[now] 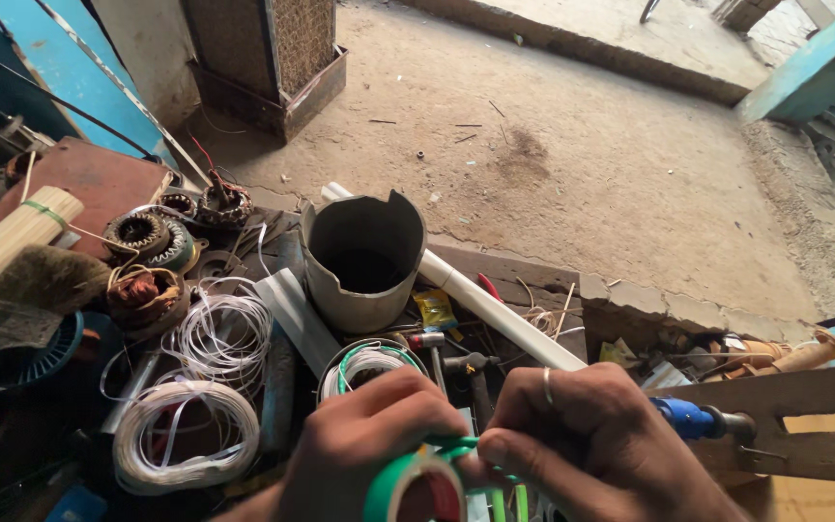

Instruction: The person wraps green electrical tape around the ends of several green wires held in their hands. They repeatedly pull and wrap the tape to cover the wire ends, then cut the tape and continue wrapping additional wire ends.

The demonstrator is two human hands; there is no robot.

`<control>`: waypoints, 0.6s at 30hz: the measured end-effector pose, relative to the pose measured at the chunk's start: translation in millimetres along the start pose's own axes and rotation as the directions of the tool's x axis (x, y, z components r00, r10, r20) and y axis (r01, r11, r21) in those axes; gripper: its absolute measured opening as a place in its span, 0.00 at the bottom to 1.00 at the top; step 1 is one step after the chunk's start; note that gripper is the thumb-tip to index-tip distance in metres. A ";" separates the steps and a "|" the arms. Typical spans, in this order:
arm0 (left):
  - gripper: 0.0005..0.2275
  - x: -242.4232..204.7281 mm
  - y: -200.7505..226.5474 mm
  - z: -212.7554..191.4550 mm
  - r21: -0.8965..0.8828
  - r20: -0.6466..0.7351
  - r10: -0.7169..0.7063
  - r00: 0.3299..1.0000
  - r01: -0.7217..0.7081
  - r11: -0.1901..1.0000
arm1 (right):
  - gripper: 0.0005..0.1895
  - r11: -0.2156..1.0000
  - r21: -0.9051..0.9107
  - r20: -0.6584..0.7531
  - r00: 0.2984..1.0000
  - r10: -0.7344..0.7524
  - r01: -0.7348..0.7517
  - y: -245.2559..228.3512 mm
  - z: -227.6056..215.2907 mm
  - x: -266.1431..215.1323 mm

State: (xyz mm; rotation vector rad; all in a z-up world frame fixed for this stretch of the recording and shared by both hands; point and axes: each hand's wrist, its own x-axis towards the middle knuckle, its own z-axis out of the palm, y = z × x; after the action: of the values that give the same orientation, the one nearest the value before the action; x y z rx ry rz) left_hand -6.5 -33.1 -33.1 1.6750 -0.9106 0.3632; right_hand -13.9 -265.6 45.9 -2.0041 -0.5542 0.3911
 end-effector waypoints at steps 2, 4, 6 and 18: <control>0.10 -1.6 3.6 4.9 0.021 -0.163 0.092 0.982 -0.090 0.996 | 0.10 0.999 0.031 -0.033 0.999 -0.035 0.036 1.2 -2.0 0.9; 0.09 -0.2 8.4 8.7 0.008 -0.247 0.180 0.952 -0.184 0.983 | 0.09 1.000 0.007 -0.049 0.999 -0.011 0.012 2.8 -2.7 0.2; 0.11 4.2 9.2 11.1 -0.211 -0.293 -0.102 0.951 0.039 0.977 | 0.08 0.995 -0.073 -0.054 0.996 0.070 -0.074 5.3 -0.9 -2.0; 0.21 26.8 -33.2 -16.2 -0.136 0.737 -0.561 0.377 0.896 0.423 | 0.09 0.965 -0.258 -0.051 0.997 -0.057 0.042 22.0 7.2 -9.1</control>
State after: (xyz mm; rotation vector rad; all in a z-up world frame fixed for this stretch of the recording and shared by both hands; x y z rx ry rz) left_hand 38.6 -26.1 -33.2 1.4767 -0.4430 -1.0869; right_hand -20.2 -274.3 23.5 -2.2371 -0.6437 0.2387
